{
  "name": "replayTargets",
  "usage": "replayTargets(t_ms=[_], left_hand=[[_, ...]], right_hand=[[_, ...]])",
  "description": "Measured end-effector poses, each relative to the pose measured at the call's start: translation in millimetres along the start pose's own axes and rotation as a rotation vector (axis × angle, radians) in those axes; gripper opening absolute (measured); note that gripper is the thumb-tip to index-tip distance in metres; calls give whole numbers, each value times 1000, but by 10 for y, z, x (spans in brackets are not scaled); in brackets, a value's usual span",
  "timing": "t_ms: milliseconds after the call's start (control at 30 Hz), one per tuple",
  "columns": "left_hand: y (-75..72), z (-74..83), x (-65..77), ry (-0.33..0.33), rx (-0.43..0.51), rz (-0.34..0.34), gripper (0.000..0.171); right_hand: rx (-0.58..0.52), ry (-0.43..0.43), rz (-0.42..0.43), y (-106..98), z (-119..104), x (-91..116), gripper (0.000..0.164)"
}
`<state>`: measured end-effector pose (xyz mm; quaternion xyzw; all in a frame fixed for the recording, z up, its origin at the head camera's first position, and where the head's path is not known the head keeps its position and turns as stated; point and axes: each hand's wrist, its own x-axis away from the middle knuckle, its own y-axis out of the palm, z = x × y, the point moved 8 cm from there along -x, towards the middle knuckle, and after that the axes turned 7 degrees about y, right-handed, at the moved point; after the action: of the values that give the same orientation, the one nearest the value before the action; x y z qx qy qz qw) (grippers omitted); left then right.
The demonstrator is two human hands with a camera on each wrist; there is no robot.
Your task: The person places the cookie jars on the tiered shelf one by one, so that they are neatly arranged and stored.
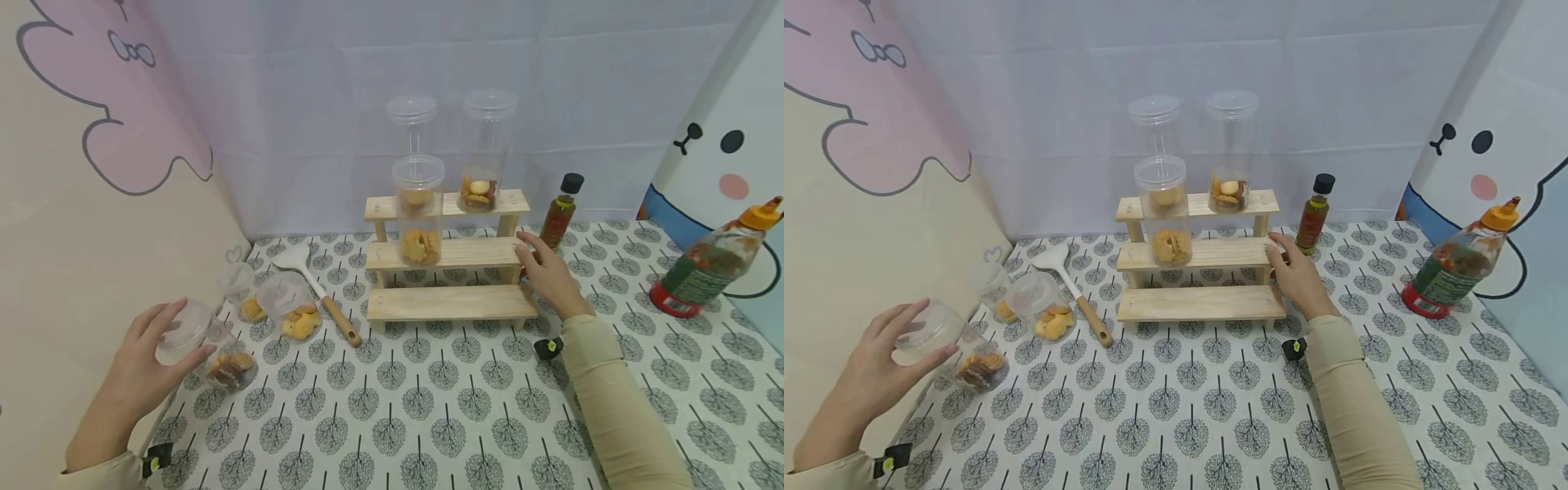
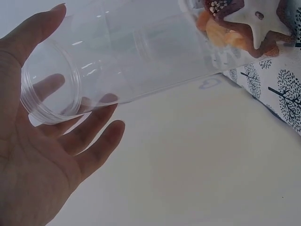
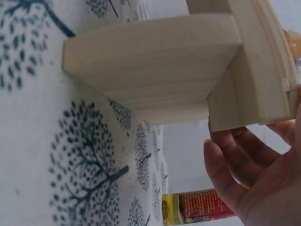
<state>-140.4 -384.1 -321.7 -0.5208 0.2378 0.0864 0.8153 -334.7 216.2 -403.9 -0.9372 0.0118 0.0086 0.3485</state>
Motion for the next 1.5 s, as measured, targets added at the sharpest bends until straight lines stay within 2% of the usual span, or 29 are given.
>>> replayTargets(t_ms=[233,333,500,667,800,967,1067,1233,1400,1500], left_hand=[[-18,6,5,-32,-16,23,90],[-37,40,-9,-25,-5,49,89],[-106,162,-51,22,58,100,91],[-161,374,-128,41,75,86,94],[-148,648,-247,78,90,48,94],[-71,1100,-474,236,125,18,95],[12,1368,-659,324,165,-20,94],[269,1790,-962,418,266,-84,93],[587,2197,-1191,518,379,-142,90],[726,2426,-1322,568,434,-170,87]], right_hand=[[-3,-9,6,-6,11,7,65],[-8,-14,9,-17,13,8,65],[-19,-19,16,-30,15,-7,65],[-21,-20,18,-32,17,-14,65],[-21,-15,20,-34,21,-20,66],[-32,5,-4,2,27,-9,66],[-40,15,-17,13,48,1,67],[-48,28,-9,-11,82,12,67],[-51,26,-17,-2,62,1,66],[-55,23,-24,16,33,-8,65]])
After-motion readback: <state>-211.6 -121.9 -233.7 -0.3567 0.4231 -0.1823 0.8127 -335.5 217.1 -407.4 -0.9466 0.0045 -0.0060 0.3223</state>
